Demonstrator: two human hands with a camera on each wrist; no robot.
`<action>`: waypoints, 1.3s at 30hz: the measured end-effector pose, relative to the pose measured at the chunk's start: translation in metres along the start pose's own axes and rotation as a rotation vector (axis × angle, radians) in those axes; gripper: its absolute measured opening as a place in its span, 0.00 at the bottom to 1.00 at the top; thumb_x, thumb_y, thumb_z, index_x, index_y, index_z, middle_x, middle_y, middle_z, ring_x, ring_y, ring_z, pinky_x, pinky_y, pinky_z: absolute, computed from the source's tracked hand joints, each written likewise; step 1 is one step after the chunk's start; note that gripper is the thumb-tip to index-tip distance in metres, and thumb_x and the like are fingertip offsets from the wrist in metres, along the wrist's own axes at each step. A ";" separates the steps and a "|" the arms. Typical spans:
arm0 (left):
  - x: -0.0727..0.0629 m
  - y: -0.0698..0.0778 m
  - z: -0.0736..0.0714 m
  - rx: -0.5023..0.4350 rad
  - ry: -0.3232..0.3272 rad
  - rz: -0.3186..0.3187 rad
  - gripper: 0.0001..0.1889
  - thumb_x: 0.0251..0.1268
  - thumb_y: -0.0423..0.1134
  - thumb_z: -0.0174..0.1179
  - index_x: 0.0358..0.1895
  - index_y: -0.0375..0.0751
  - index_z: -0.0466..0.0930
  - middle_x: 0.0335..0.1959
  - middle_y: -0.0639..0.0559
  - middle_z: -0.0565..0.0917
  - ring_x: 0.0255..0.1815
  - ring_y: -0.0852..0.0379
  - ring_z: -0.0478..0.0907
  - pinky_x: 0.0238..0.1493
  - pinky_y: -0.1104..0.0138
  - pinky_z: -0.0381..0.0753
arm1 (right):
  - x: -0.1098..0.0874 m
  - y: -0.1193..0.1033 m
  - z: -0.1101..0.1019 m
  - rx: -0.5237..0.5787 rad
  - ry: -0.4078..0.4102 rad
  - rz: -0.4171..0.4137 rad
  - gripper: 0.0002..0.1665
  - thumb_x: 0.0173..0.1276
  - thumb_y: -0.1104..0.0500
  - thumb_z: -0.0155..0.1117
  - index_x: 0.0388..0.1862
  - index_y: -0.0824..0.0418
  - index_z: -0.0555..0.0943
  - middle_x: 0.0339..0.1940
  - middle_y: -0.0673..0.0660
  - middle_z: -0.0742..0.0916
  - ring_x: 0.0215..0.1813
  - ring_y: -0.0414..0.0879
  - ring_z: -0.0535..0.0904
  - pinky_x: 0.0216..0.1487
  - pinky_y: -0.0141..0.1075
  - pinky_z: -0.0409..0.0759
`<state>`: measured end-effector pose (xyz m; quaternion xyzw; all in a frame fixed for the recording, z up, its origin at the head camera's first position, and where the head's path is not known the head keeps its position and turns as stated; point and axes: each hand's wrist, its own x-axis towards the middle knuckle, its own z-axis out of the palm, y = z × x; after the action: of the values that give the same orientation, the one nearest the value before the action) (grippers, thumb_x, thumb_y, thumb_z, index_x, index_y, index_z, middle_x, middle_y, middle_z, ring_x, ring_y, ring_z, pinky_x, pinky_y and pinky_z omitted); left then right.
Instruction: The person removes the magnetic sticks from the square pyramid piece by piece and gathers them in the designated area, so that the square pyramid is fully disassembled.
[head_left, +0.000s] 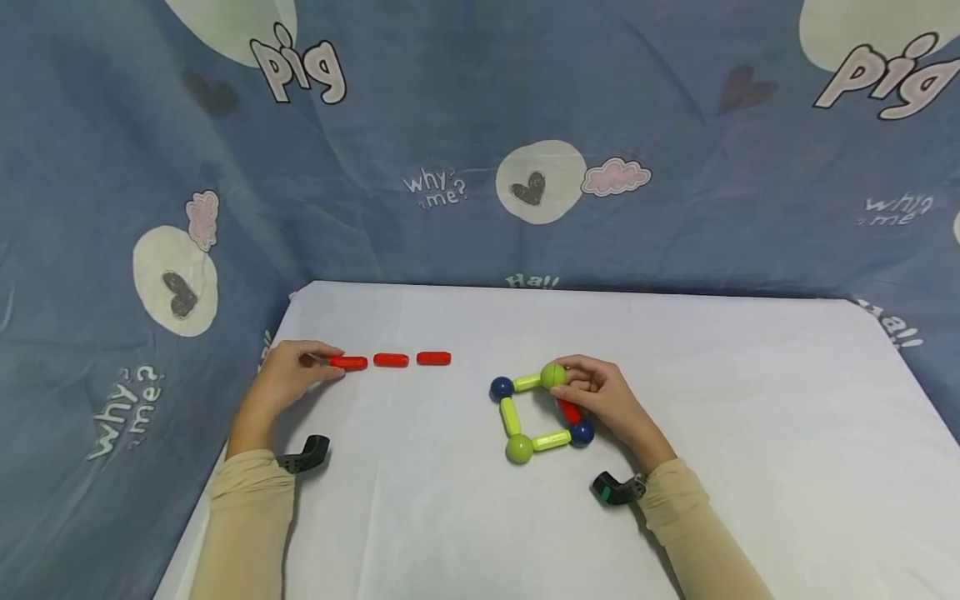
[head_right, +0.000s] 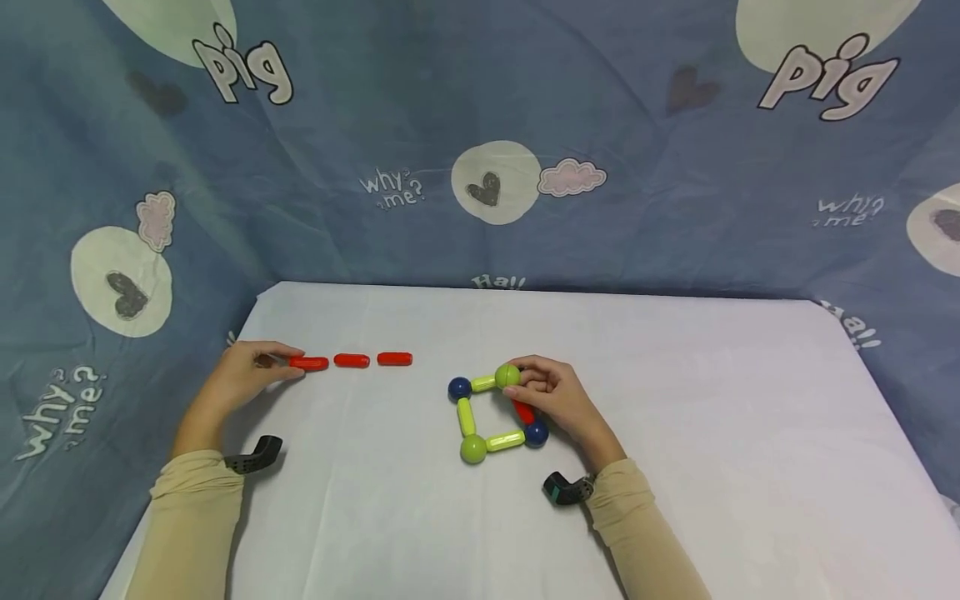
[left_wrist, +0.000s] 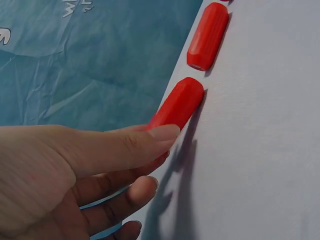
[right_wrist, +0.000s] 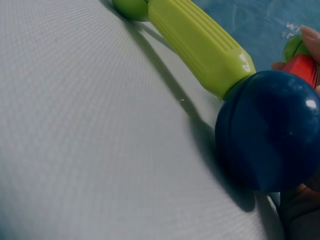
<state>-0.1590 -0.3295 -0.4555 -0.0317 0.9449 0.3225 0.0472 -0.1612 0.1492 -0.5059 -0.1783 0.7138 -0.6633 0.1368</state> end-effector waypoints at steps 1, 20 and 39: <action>0.000 0.002 0.001 0.000 0.002 0.003 0.20 0.62 0.35 0.73 0.57 0.34 0.86 0.52 0.33 0.87 0.44 0.45 0.77 0.39 0.64 0.74 | 0.000 0.000 0.000 -0.002 0.001 -0.003 0.24 0.70 0.66 0.69 0.63 0.72 0.78 0.36 0.43 0.89 0.27 0.33 0.76 0.29 0.27 0.74; 0.003 0.009 0.016 0.006 0.044 0.045 0.17 0.64 0.28 0.69 0.56 0.33 0.86 0.55 0.32 0.86 0.51 0.38 0.79 0.52 0.52 0.80 | 0.000 -0.002 0.000 0.007 -0.005 0.004 0.25 0.70 0.67 0.68 0.63 0.73 0.77 0.36 0.42 0.89 0.30 0.32 0.79 0.32 0.26 0.76; 0.009 0.027 0.036 0.022 0.018 0.210 0.24 0.61 0.31 0.72 0.62 0.39 0.84 0.62 0.36 0.83 0.69 0.35 0.70 0.71 0.37 0.65 | 0.000 -0.001 0.000 -0.002 -0.006 -0.007 0.23 0.70 0.67 0.68 0.63 0.72 0.78 0.36 0.43 0.89 0.30 0.33 0.78 0.32 0.26 0.76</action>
<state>-0.1682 -0.2866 -0.4680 0.0651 0.9469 0.3148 0.0052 -0.1615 0.1490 -0.5046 -0.1830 0.7134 -0.6625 0.1366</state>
